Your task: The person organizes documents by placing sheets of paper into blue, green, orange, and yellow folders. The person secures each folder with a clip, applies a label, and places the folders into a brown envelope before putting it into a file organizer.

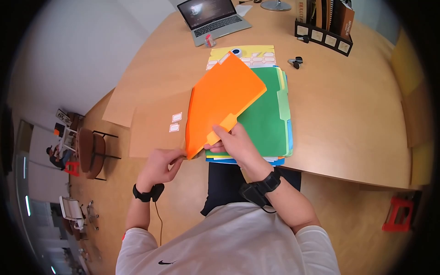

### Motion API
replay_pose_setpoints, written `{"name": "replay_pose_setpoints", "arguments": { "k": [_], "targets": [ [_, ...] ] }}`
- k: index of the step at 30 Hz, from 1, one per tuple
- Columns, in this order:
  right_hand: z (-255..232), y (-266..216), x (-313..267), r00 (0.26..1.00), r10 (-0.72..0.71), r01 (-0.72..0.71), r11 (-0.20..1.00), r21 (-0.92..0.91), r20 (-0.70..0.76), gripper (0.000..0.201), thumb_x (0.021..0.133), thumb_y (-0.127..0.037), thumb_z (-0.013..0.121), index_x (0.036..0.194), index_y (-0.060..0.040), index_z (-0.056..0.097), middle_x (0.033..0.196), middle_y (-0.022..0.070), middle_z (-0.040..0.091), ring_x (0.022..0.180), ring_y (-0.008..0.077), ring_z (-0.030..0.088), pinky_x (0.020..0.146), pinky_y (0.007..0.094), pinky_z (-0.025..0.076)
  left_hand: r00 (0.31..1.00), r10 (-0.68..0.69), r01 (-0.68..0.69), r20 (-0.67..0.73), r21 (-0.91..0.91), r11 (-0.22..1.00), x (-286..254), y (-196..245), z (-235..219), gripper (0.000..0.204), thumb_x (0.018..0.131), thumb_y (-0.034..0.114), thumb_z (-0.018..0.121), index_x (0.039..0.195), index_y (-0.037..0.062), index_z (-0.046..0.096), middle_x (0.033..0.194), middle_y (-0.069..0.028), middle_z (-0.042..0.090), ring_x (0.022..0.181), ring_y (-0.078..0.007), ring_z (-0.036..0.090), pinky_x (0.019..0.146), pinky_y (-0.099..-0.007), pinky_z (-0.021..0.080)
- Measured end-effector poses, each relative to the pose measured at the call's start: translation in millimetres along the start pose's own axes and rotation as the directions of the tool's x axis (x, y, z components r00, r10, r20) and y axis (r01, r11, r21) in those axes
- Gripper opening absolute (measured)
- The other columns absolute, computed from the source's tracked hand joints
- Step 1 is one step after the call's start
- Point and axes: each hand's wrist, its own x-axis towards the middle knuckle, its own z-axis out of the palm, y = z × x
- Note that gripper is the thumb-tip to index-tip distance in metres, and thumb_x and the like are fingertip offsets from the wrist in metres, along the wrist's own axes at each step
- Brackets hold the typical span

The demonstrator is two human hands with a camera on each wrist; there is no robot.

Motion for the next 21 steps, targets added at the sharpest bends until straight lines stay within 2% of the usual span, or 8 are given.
{"name": "replay_pose_setpoints", "arguments": {
  "k": [1, 6, 9, 10, 13, 15, 18, 21],
  "targets": [
    [1.1, 2.5, 1.0, 1.0, -0.008, 0.008, 1.0, 0.022, 0.008, 0.038, 0.106, -0.023, 0.056, 0.136, -0.0004, 0.05, 0.117, 0.0131, 0.07, 0.089, 0.0226, 0.076, 0.074, 0.0259, 0.063, 0.999, -0.017, 0.015, 0.039, 0.067, 0.998, -3.0, -0.7, 0.6, 0.013, 0.085, 0.003, 0.067, 0.097, 0.0089, 0.066, 0.072, -0.0112, 0.065, 0.063, -0.0334, 0.063, 0.056, -0.0394, 0.048],
    [6.9, 10.8, -0.1, 0.999, -0.036, 0.033, 0.995, 0.093, 0.023, 0.037, 0.107, -0.024, 0.053, 0.135, -0.0003, 0.05, 0.119, 0.0134, 0.07, 0.092, 0.0229, 0.076, 0.077, 0.0268, 0.062, 0.998, 0.016, -0.03, 0.059, 0.26, 0.965, -9.1, -4.7, 8.7, 0.01, 0.087, 0.012, 0.072, 0.092, 0.0094, 0.064, 0.066, -0.0085, 0.06, 0.06, -0.0314, 0.061, 0.054, -0.0404, 0.047],
    [12.6, 7.0, -2.1, 0.998, -0.064, 0.066, 0.991, 0.119, -0.02, 0.033, 0.108, -0.022, 0.049, 0.129, 0.0032, 0.053, 0.112, 0.0161, 0.071, 0.089, 0.0221, 0.076, 0.074, 0.0282, 0.062, 0.997, 0.024, -0.05, 0.077, 0.355, 0.934, -9.2, -2.3, 12.5, 0.011, 0.088, 0.015, 0.072, 0.09, 0.0094, 0.062, 0.063, -0.008, 0.058, 0.058, -0.0304, 0.059, 0.053, -0.0405, 0.046],
    [12.5, 6.0, -2.8, 0.998, -0.057, 0.058, 0.991, 0.123, -0.008, 0.034, 0.108, -0.023, 0.049, 0.131, 0.0018, 0.052, 0.115, 0.0152, 0.071, 0.092, 0.0223, 0.075, 0.077, 0.0287, 0.062, 0.996, 0.026, -0.056, 0.085, 0.381, 0.923, -9.4, -1.4, 13.2, 0.012, 0.088, 0.015, 0.072, 0.09, 0.0093, 0.062, 0.062, -0.0078, 0.057, 0.057, -0.0302, 0.059, 0.052, -0.0404, 0.046],
    [11.1, 3.1, -3.9, 0.999, -0.048, 0.045, 0.991, 0.13, 0.017, 0.036, 0.108, -0.024, 0.05, 0.135, -0.001, 0.05, 0.121, 0.0134, 0.069, 0.098, 0.0227, 0.074, 0.083, 0.0299, 0.061, 0.996, -0.018, -0.014, 0.084, 0.365, 0.931, -10.1, -1.8, 17.7, 0.009, 0.09, 0.015, 0.069, 0.09, 0.0101, 0.061, 0.065, -0.0082, 0.058, 0.058, -0.0311, 0.06, 0.052, -0.0417, 0.046],
    [12.3, 4.8, -2.8, 0.999, -0.051, 0.048, 0.99, 0.13, 0.018, 0.036, 0.108, -0.024, 0.05, 0.136, -0.0013, 0.05, 0.121, 0.0134, 0.068, 0.099, 0.0227, 0.074, 0.084, 0.0305, 0.061, 1.0, -0.001, -0.002, 0.012, 0.291, 0.957, -10.3, -8.0, 22.2, 0.008, 0.088, 0.012, 0.072, 0.09, 0.0096, 0.065, 0.066, -0.0093, 0.061, 0.058, -0.0302, 0.061, 0.053, -0.0396, 0.047],
    [12.1, 8.4, -0.3, 0.999, -0.047, 0.044, 0.99, 0.134, 0.014, 0.037, 0.108, -0.024, 0.05, 0.137, -0.002, 0.049, 0.122, 0.0137, 0.068, 0.097, 0.0223, 0.075, 0.082, 0.0297, 0.061, 0.997, -0.027, 0.037, -0.068, 0.151, 0.988, -8.9, -10.6, 21.8, 0.006, 0.087, 0.009, 0.074, 0.09, 0.0088, 0.068, 0.068, -0.0104, 0.064, 0.058, -0.0293, 0.062, 0.054, -0.0369, 0.048],
    [15.0, 16.6, 2.1, 0.996, -0.083, 0.085, 0.983, 0.164, -0.023, 0.033, 0.108, -0.02, 0.05, 0.129, 0.0046, 0.053, 0.111, 0.0159, 0.071, 0.088, 0.0217, 0.076, 0.072, 0.0265, 0.062, 0.995, -0.057, 0.064, -0.08, 0.089, 0.994, -5.7, -9.9, 17.6, 0.004, 0.087, 0.008, 0.074, 0.088, 0.0077, 0.07, 0.069, -0.0106, 0.065, 0.057, -0.0284, 0.061, 0.054, -0.0349, 0.048]
  ]
}}
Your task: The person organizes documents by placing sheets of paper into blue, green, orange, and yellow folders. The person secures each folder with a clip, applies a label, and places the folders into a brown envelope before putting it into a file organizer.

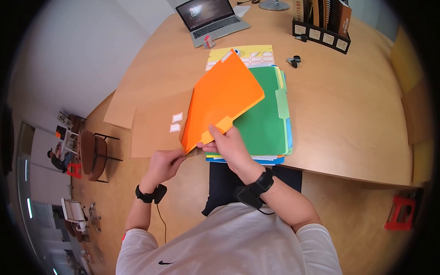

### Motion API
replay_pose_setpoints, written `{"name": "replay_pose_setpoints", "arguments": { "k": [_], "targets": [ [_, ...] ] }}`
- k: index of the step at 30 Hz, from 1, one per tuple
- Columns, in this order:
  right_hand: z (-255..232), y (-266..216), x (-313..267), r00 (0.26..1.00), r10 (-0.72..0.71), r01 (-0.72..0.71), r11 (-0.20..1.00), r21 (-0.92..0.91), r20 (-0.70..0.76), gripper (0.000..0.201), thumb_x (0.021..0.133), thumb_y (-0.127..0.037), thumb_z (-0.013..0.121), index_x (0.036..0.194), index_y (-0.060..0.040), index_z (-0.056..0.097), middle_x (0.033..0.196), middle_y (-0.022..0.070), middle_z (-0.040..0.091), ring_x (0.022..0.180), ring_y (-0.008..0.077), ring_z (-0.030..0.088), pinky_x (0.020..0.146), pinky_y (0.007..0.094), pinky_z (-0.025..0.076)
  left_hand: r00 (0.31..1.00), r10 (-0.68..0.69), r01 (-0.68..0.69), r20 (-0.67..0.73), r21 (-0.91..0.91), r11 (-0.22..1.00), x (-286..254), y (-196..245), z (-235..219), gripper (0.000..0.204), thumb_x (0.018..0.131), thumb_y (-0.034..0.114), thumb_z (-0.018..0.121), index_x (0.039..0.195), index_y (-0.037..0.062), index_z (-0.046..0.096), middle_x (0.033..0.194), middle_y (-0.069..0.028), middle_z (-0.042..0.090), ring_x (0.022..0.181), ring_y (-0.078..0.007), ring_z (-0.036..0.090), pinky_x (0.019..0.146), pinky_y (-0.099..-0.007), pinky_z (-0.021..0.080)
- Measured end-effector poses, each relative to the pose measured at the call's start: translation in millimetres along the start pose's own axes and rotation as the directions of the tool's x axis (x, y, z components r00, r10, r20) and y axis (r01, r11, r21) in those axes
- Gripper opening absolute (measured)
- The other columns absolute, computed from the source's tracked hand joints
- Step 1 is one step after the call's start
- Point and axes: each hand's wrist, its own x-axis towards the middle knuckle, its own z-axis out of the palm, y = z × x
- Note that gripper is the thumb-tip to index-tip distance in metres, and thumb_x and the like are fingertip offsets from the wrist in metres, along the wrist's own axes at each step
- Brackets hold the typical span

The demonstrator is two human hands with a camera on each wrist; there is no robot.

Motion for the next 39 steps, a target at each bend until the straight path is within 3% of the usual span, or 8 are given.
{"name": "replay_pose_setpoints", "arguments": {
  "k": [9, 16, 19, 22, 25, 28, 34, 39],
  "targets": [
    [-7.8, 5.8, 0.7, 0.998, -0.056, 0.063, 0.954, -0.292, 0.031, 0.034, 0.107, -0.019, 0.052, 0.128, 0.0071, 0.052, 0.107, 0.0163, 0.072, 0.082, 0.0219, 0.077, 0.064, 0.0245, 0.062, 0.998, -0.054, 0.056, 0.042, -0.042, 0.998, -0.2, 2.0, -14.0, 0.004, 0.087, 0.009, 0.074, 0.088, 0.0074, 0.07, 0.066, -0.0107, 0.062, 0.057, -0.0286, 0.06, 0.055, -0.0351, 0.047],
    [-2.7, 8.7, 4.7, 0.999, -0.032, 0.037, 0.988, -0.149, 0.034, 0.032, 0.107, -0.017, 0.051, 0.129, 0.0056, 0.051, 0.111, 0.0158, 0.07, 0.087, 0.0219, 0.077, 0.07, 0.0259, 0.062, 0.953, -0.283, 0.23, -0.111, -0.348, 0.909, 12.7, -0.1, -10.8, 0.015, 0.093, 0.012, 0.071, 0.093, 0.0037, 0.059, 0.064, -0.0078, 0.053, 0.056, -0.0156, 0.049, 0.055, -0.0296, 0.04],
    [-1.6, 5.1, 1.4, 0.998, 0.005, 0.0, 0.996, -0.092, 0.057, 0.033, 0.107, -0.018, 0.051, 0.133, 0.0031, 0.05, 0.115, 0.0143, 0.069, 0.092, 0.0217, 0.076, 0.074, 0.0267, 0.062, 0.901, -0.434, 0.43, 0.003, -0.137, 0.892, 45.5, 18.1, -16.7, 0.016, 0.096, 0.017, 0.065, 0.093, 0.004, 0.055, 0.065, -0.0084, 0.054, 0.062, -0.0149, 0.055, 0.057, -0.0318, 0.042],
    [1.2, -0.3, -3.1, 0.999, 0.028, -0.027, 0.999, -0.031, 0.043, 0.033, 0.107, -0.017, 0.05, 0.131, 0.0051, 0.051, 0.112, 0.0154, 0.071, 0.089, 0.0225, 0.076, 0.07, 0.0268, 0.062, 0.948, -0.315, 0.304, 0.049, 0.155, 0.94, 55.3, -2.8, 5.0, 0.022, 0.097, 0.026, 0.058, 0.091, 0.005, 0.056, 0.068, -0.0104, 0.055, 0.059, -0.0276, 0.053, 0.058, -0.0383, 0.044],
    [-2.1, -4.0, -5.7, 0.999, 0.032, -0.029, 0.997, -0.072, 0.043, 0.034, 0.106, -0.018, 0.051, 0.133, 0.003, 0.051, 0.116, 0.0149, 0.069, 0.087, 0.0224, 0.076, 0.068, 0.0271, 0.062, 0.956, -0.289, 0.285, 0.041, 0.089, 0.954, 56.8, -15.9, 7.2, 0.018, 0.095, 0.019, 0.055, 0.087, 0.0035, 0.055, 0.066, -0.0108, 0.053, 0.06, -0.0286, 0.055, 0.059, -0.0382, 0.045],
    [-2.0, -12.4, -7.5, 0.996, 0.074, -0.064, 0.977, -0.202, 0.041, 0.036, 0.106, -0.02, 0.052, 0.135, 0.001, 0.049, 0.121, 0.0137, 0.066, 0.086, 0.0222, 0.076, 0.065, 0.027, 0.062, 0.895, -0.411, 0.437, 0.17, -0.164, 0.884, 55.1, -30.2, -7.8, 0.017, 0.098, 0.015, 0.052, 0.093, 0.0007, 0.06, 0.065, -0.0055, 0.057, 0.061, -0.0128, 0.06, 0.057, -0.0316, 0.046],
    [-9.8, 1.5, 7.9, 0.995, 0.017, 0.021, 0.921, -0.388, 0.094, 0.038, 0.106, -0.019, 0.052, 0.136, 0.0027, 0.046, 0.121, 0.0124, 0.065, 0.08, 0.021, 0.076, 0.059, 0.0253, 0.06, 0.919, -0.369, 0.39, 0.138, -0.181, 0.903, 56.4, -19.0, -24.3, 0.018, 0.099, 0.013, 0.051, 0.089, 0.0002, 0.059, 0.063, -0.0029, 0.055, 0.051, -0.0091, 0.053, 0.051, -0.0273, 0.041],
    [-4.9, 6.5, -0.9, 0.998, -0.015, 0.033, 0.948, -0.317, 0.058, 0.035, 0.105, -0.016, 0.05, 0.133, 0.0057, 0.047, 0.118, 0.0152, 0.065, 0.075, 0.0227, 0.076, 0.055, 0.0263, 0.059, 0.881, -0.431, 0.469, 0.197, -0.239, 0.85, 58.5, -19.8, -22.4, 0.017, 0.095, 0.016, 0.055, 0.087, 0.0015, 0.055, 0.065, -0.0082, 0.053, 0.057, -0.0197, 0.057, 0.056, -0.0344, 0.045]
  ]
}}
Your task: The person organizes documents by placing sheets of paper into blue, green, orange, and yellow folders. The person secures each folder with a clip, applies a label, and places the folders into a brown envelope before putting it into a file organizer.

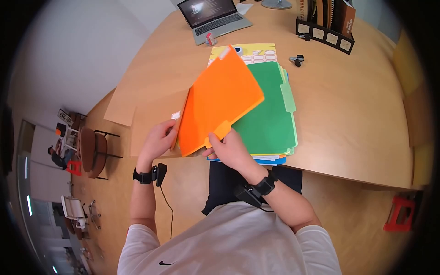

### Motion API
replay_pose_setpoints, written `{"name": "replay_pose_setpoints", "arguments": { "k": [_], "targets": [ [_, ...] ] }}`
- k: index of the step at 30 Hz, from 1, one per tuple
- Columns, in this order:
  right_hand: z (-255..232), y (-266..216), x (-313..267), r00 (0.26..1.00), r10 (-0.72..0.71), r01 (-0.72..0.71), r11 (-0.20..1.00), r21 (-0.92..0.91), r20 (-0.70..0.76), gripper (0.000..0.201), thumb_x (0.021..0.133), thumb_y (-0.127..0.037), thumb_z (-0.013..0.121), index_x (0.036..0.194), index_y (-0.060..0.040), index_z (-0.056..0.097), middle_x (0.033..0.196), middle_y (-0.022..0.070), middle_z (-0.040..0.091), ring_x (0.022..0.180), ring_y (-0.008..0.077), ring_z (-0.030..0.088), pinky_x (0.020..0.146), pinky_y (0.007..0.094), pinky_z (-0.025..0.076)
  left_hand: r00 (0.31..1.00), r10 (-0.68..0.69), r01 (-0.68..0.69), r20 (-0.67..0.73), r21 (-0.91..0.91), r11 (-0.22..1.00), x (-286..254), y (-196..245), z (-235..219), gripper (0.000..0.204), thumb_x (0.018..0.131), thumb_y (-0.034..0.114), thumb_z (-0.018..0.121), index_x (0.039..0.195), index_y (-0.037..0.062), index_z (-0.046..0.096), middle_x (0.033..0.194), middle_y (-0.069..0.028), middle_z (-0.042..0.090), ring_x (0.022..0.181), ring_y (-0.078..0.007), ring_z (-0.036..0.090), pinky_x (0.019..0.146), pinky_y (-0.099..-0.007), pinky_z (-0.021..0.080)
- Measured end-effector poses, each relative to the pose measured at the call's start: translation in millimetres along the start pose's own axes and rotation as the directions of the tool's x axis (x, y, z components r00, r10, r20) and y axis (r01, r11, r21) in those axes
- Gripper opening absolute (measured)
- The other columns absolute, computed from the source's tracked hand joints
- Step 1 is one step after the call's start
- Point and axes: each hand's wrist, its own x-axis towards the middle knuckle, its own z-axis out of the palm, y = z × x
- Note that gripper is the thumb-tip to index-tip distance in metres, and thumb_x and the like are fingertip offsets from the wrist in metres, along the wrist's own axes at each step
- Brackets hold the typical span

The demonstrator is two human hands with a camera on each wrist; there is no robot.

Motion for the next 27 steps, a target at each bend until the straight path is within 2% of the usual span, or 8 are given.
{"name": "replay_pose_setpoints", "arguments": {
  "k": [3, 6, 9, 12, 16, 19, 22, 27],
  "targets": [
    [2.5, -10.1, -6.2, 1.0, 0.004, -0.003, 0.992, 0.127, -0.012, 0.036, 0.105, -0.015, 0.05, 0.134, 0.0066, 0.045, 0.121, 0.0168, 0.064, 0.075, 0.0237, 0.076, 0.056, 0.0263, 0.06, 1.0, -0.003, 0.003, 0.001, -0.047, 0.999, 0.3, -1.6, 1.0, 0.017, 0.095, 0.016, 0.055, 0.086, 0.0009, 0.054, 0.064, -0.0085, 0.052, 0.057, -0.0198, 0.057, 0.056, -0.0341, 0.045],
    [-1.4, -16.0, -3.7, 0.997, 0.068, -0.069, 0.996, 0.049, 0.037, 0.042, 0.104, -0.015, 0.053, 0.141, 0.0014, 0.04, 0.127, 0.0145, 0.062, 0.08, 0.0225, 0.076, 0.062, 0.0261, 0.06, 1.0, -0.015, 0.016, 0.011, -0.096, 0.995, -1.7, 5.1, -1.1, 0.018, 0.095, 0.015, 0.055, 0.086, 0.0002, 0.054, 0.063, -0.009, 0.052, 0.057, -0.0202, 0.057, 0.056, -0.0341, 0.044],
    [1.6, -11.4, 1.5, 1.0, 0.01, -0.01, 0.998, 0.056, -0.006, 0.038, 0.105, -0.014, 0.051, 0.135, 0.0082, 0.043, 0.122, 0.0182, 0.064, 0.076, 0.024, 0.076, 0.058, 0.0268, 0.061, 1.0, 0.01, -0.011, -0.013, -0.057, 0.998, -0.5, 2.4, -2.0, 0.018, 0.095, 0.016, 0.055, 0.086, 0.0002, 0.054, 0.063, -0.0092, 0.051, 0.056, -0.0205, 0.056, 0.056, -0.0345, 0.044],
    [4.5, -2.4, 8.5, 1.0, 0.007, -0.007, 0.995, 0.102, -0.004, 0.038, 0.105, -0.014, 0.051, 0.135, 0.007, 0.045, 0.122, 0.0179, 0.066, 0.078, 0.0236, 0.076, 0.058, 0.027, 0.061, 0.999, 0.026, -0.027, -0.029, -0.022, 0.999, 1.1, -0.3, 0.9, 0.018, 0.095, 0.016, 0.055, 0.085, 0.0004, 0.054, 0.063, -0.0094, 0.052, 0.054, -0.0209, 0.055, 0.056, -0.0352, 0.043],
    [-1.0, -8.6, 12.0, 0.998, 0.054, -0.056, 0.994, 0.089, 0.017, 0.039, 0.105, -0.016, 0.054, 0.14, -0.0002, 0.043, 0.123, 0.0127, 0.066, 0.085, 0.0215, 0.076, 0.062, 0.0267, 0.061, 0.997, 0.074, -0.073, -0.038, 0.023, 0.997, 3.7, -6.8, 1.9, 0.017, 0.095, 0.017, 0.055, 0.087, 0.0017, 0.055, 0.063, -0.0104, 0.054, 0.054, -0.0238, 0.056, 0.056, -0.0361, 0.044],
    [-2.8, -17.2, 10.0, 0.997, 0.081, -0.081, 0.996, 0.022, 0.009, 0.039, 0.105, -0.017, 0.053, 0.14, -0.001, 0.044, 0.123, 0.0117, 0.066, 0.084, 0.0204, 0.076, 0.06, 0.0259, 0.059, 1.0, -0.016, 0.016, -0.01, 0.006, 1.0, -4.4, 7.5, 1.1, 0.013, 0.095, 0.015, 0.055, 0.089, 0.0031, 0.056, 0.065, -0.0116, 0.056, 0.058, -0.027, 0.059, 0.056, -0.0368, 0.045],
    [-4.0, -18.5, 10.0, 0.997, 0.081, -0.08, 0.996, -0.049, 0.013, 0.038, 0.106, -0.018, 0.053, 0.14, -0.0015, 0.046, 0.124, 0.0104, 0.066, 0.085, 0.0199, 0.076, 0.058, 0.0251, 0.057, 0.988, 0.118, -0.098, -0.102, 0.184, 0.978, -14.1, 12.0, 10.4, 0.008, 0.094, 0.013, 0.056, 0.092, 0.0051, 0.058, 0.068, -0.0118, 0.059, 0.061, -0.0296, 0.062, 0.058, -0.0385, 0.047],
    [-5.7, -12.2, 14.6, 0.997, 0.076, -0.076, 0.997, -0.025, 0.018, 0.038, 0.106, -0.017, 0.053, 0.14, -0.0021, 0.046, 0.125, 0.0094, 0.066, 0.089, 0.0197, 0.076, 0.058, 0.0241, 0.057, 0.944, 0.33, -0.323, 0.023, 0.283, 0.903, -33.8, 8.0, 12.1, 0.003, 0.092, 0.01, 0.058, 0.092, 0.0073, 0.06, 0.071, -0.0109, 0.063, 0.065, -0.0342, 0.062, 0.058, -0.0417, 0.048]
  ]
}}
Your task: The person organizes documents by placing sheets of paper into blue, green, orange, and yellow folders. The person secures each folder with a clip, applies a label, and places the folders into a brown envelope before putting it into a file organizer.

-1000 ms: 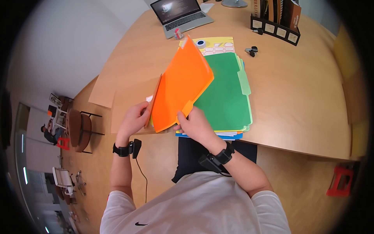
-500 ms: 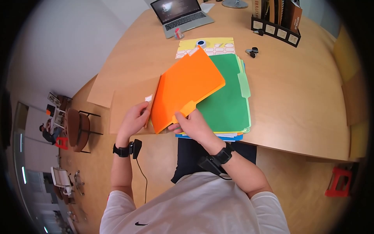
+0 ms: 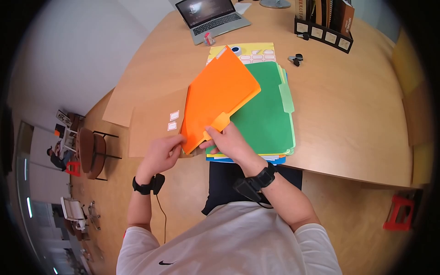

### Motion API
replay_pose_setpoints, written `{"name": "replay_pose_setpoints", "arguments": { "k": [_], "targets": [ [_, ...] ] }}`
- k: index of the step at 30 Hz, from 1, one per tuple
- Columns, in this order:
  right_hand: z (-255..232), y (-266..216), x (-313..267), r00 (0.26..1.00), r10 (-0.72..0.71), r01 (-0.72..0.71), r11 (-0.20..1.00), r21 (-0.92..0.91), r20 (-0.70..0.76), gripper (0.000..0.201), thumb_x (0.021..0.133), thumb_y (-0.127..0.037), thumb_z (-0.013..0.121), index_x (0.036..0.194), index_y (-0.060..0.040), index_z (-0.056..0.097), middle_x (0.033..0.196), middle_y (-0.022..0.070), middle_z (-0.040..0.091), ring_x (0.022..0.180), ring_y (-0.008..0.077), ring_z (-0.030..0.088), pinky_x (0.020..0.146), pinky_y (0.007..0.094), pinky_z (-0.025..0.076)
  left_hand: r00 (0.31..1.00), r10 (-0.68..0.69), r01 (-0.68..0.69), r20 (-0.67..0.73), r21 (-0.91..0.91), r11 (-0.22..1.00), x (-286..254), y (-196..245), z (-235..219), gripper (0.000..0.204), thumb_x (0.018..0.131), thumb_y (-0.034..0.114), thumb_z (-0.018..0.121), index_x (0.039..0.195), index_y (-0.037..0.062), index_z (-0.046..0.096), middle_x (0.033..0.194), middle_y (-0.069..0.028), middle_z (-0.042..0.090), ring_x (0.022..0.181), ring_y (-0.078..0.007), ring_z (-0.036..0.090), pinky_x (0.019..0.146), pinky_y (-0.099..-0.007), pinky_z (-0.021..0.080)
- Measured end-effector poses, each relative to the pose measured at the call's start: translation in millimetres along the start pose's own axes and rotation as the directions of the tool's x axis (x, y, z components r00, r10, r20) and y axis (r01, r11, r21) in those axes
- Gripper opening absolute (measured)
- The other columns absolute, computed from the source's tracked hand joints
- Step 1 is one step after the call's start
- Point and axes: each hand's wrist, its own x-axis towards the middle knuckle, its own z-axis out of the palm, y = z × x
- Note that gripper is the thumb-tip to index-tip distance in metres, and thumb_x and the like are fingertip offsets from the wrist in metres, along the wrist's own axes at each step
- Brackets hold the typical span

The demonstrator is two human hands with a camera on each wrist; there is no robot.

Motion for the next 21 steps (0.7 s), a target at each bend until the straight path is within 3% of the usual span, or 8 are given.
{"name": "replay_pose_setpoints", "arguments": {
  "k": [4, 10, 16, 19, 21],
  "targets": [
    [-0.4, -3.2, -0.2, 1.0, 0.004, -0.006, 0.996, 0.086, 0.015, 0.039, 0.105, -0.017, 0.053, 0.141, -0.0029, 0.044, 0.127, 0.0099, 0.067, 0.091, 0.0198, 0.076, 0.06, 0.0241, 0.057, 0.996, 0.039, -0.053, 0.077, 0.197, 0.979, -11.8, 4.2, -1.5, 0.009, 0.088, 0.009, 0.065, 0.097, 0.0095, 0.065, 0.077, -0.0115, 0.066, 0.07, -0.0341, 0.064, 0.061, -0.0408, 0.049],
    [0.4, -4.1, -1.1, 1.0, 0.018, -0.021, 0.992, 0.127, 0.025, 0.039, 0.106, -0.018, 0.053, 0.14, -0.0033, 0.044, 0.129, 0.0106, 0.067, 0.094, 0.0204, 0.076, 0.062, 0.0252, 0.059, 0.994, 0.048, -0.074, 0.103, 0.264, 0.962, -21.4, -1.6, 6.7, 0.011, 0.087, 0.013, 0.07, 0.097, 0.0108, 0.065, 0.077, -0.0116, 0.067, 0.072, -0.0356, 0.065, 0.062, -0.0423, 0.051],
    [0.3, -5.4, -1.7, 0.999, 0.024, -0.028, 0.984, 0.174, 0.024, 0.038, 0.106, -0.017, 0.051, 0.14, -0.0001, 0.045, 0.128, 0.0138, 0.066, 0.091, 0.0231, 0.076, 0.063, 0.0268, 0.061, 0.998, 0.043, -0.051, 0.047, 0.185, 0.981, -27.2, 0.7, 14.1, 0.009, 0.088, 0.011, 0.07, 0.096, 0.0098, 0.065, 0.077, -0.012, 0.067, 0.071, -0.0343, 0.065, 0.061, -0.0406, 0.051],
    [0.8, -6.3, -1.3, 0.999, 0.03, -0.033, 0.985, 0.169, 0.022, 0.039, 0.107, -0.02, 0.052, 0.141, -0.0028, 0.045, 0.127, 0.0119, 0.067, 0.095, 0.0219, 0.076, 0.065, 0.0272, 0.06, 0.998, -0.061, 0.062, -0.012, 0.016, 0.998, -28.0, -3.9, 19.6, 0.007, 0.089, 0.01, 0.069, 0.094, 0.0077, 0.064, 0.076, -0.0131, 0.065, 0.068, -0.0336, 0.064, 0.06, -0.0386, 0.05],
    [2.0, -6.1, -1.4, 1.0, 0.022, -0.024, 0.986, 0.167, 0.013, 0.038, 0.107, -0.021, 0.051, 0.141, -0.0026, 0.045, 0.126, 0.012, 0.067, 0.095, 0.022, 0.076, 0.066, 0.0276, 0.06, 0.998, -0.064, 0.064, -0.016, -0.033, 0.997, -28.6, -5.8, 17.6, 0.007, 0.09, 0.01, 0.069, 0.093, 0.0068, 0.064, 0.075, -0.0136, 0.064, 0.066, -0.0335, 0.062, 0.06, -0.0381, 0.049]
  ]
}}
